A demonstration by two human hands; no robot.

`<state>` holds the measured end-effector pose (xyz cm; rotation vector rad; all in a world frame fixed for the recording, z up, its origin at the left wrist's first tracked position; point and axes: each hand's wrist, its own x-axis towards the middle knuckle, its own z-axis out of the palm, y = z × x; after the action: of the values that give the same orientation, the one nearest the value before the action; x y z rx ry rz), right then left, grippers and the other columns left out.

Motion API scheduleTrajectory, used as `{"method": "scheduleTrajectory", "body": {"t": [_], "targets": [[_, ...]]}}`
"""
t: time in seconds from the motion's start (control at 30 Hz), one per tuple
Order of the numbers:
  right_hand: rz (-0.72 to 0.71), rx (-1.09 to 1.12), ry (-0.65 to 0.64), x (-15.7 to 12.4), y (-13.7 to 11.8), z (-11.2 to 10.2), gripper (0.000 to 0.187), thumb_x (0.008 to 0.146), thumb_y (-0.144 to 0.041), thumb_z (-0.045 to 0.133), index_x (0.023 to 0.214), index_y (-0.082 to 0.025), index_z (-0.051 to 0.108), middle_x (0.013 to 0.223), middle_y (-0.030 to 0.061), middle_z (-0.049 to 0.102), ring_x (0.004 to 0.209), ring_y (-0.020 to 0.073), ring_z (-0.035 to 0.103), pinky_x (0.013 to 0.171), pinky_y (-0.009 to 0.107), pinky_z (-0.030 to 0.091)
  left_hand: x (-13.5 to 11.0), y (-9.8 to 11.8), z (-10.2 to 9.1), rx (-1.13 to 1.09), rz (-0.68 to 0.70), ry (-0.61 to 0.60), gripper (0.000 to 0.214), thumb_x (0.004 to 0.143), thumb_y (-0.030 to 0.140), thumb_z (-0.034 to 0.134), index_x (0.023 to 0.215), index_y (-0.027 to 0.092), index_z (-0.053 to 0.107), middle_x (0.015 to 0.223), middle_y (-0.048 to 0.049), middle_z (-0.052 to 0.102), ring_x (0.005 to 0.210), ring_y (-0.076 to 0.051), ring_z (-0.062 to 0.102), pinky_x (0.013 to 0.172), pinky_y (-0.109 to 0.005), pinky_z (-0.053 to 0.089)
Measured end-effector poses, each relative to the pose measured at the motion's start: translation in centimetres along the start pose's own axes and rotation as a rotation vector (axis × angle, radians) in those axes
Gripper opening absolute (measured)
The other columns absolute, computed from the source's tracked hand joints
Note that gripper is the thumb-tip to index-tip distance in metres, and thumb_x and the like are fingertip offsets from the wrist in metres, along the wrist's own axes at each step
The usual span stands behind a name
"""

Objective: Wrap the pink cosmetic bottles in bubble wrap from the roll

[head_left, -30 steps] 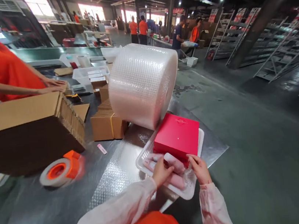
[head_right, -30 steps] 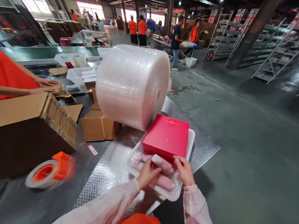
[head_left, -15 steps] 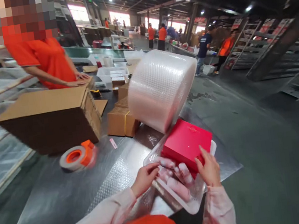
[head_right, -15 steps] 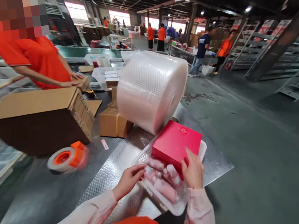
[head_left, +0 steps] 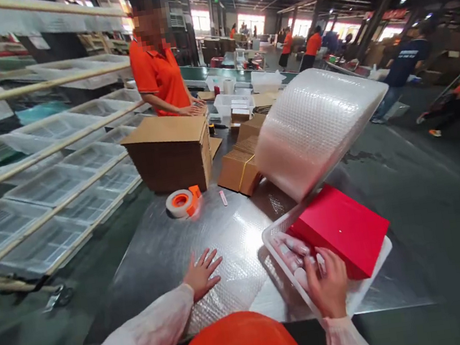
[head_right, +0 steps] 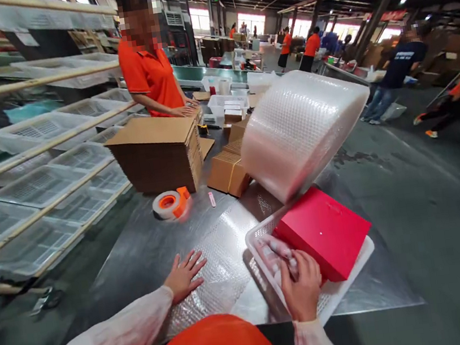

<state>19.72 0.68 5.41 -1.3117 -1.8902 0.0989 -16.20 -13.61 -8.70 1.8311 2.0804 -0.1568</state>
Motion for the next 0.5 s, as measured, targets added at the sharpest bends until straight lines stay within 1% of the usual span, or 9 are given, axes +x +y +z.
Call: {"method": "scheduleTrajectory", "body": {"t": [0.07,0.13,0.17,0.23,0.3,0.37,0.43,0.5], "targets": [[-0.108,-0.123,-0.156,-2.3,-0.5,2.1,0.06,0.095,-0.065,0.058,0.135,-0.02,0.067,0.134,0.0216,0.07,0.125,0.0417,0.063,0.102,0.061,0.051,0.5,-0.8,-0.4,-0.016,0.033,0.003,0.062,0.106,0.045,0.054,0.166,0.035,0.04,0.178,-0.0099,0.025,0.167,-0.04,0.022,0.128,-0.078,0.012],[-0.172,-0.247,-0.316,-4.4,0.6,3.7,0.06,0.094,-0.054,0.06,0.146,-0.025,0.063,0.142,0.0199,0.068,0.126,0.0438,0.063,0.097,0.062,0.053,0.5,-1.6,-0.3,-0.037,0.057,0.009,0.062,0.106,0.047,0.054,0.166,0.036,0.04,0.178,-0.0096,0.026,0.167,-0.039,0.022,0.128,-0.078,0.013],[-0.188,-0.298,-0.381,-5.3,1.5,4.3,0.056,0.095,-0.047,0.059,0.147,-0.027,0.063,0.142,0.0185,0.069,0.122,0.043,0.065,0.093,0.061,0.055,0.4,-2.1,-0.1,-0.047,0.071,0.012,0.063,0.106,0.048,0.054,0.166,0.036,0.039,0.178,-0.0097,0.026,0.167,-0.039,0.022,0.128,-0.078,0.013],[-0.184,-0.385,-0.439,-6.6,3.2,5.0,0.048,0.097,-0.035,0.053,0.142,-0.029,0.068,0.139,0.0172,0.071,0.115,0.0414,0.069,0.088,0.059,0.057,0.1,-2.9,0.5,-0.058,0.109,0.023,0.063,0.106,0.048,0.054,0.166,0.037,0.038,0.178,-0.0105,0.027,0.166,-0.039,0.023,0.128,-0.078,0.015],[-0.168,-0.451,-0.439,-7.4,4.2,5.2,0.046,0.098,-0.031,0.05,0.138,-0.03,0.072,0.139,0.0171,0.072,0.114,0.0414,0.069,0.086,0.059,0.057,0.0,-3.6,1.1,-0.06,0.156,0.024,0.064,0.105,0.049,0.056,0.166,0.038,0.039,0.177,-0.0107,0.029,0.166,-0.039,0.025,0.128,-0.078,0.015],[-0.156,-0.505,-0.445,-7.7,4.4,5.0,0.047,0.098,-0.026,0.049,0.139,-0.031,0.072,0.142,0.0164,0.071,0.12,0.0408,0.068,0.089,0.059,0.057,0.2,-4.5,1.3,-0.056,0.19,0.012,0.064,0.104,0.05,0.057,0.165,0.04,0.041,0.177,-0.0088,0.031,0.165,-0.038,0.027,0.128,-0.079,0.014],[-0.129,-0.549,-0.465,-7.4,4.4,4.3,0.05,0.098,-0.021,0.048,0.141,-0.03,0.072,0.145,0.0164,0.069,0.125,0.0392,0.065,0.094,0.058,0.055,0.5,-5.8,1.0,-0.047,0.223,0.011,0.062,0.105,0.05,0.056,0.165,0.042,0.041,0.177,-0.0057,0.031,0.165,-0.037,0.027,0.128,-0.079,0.013],[-0.081,-0.552,-0.515,-6.6,4.6,3.0,0.05,0.095,-0.02,0.051,0.139,-0.03,0.073,0.145,0.0156,0.069,0.128,0.0376,0.064,0.099,0.057,0.054,0.9,-7.8,0.1,-0.032,0.242,-0.002,0.059,0.105,0.046,0.055,0.164,0.042,0.043,0.177,-0.0045,0.031,0.165,-0.038,0.028,0.128,-0.079,0.013]]}}
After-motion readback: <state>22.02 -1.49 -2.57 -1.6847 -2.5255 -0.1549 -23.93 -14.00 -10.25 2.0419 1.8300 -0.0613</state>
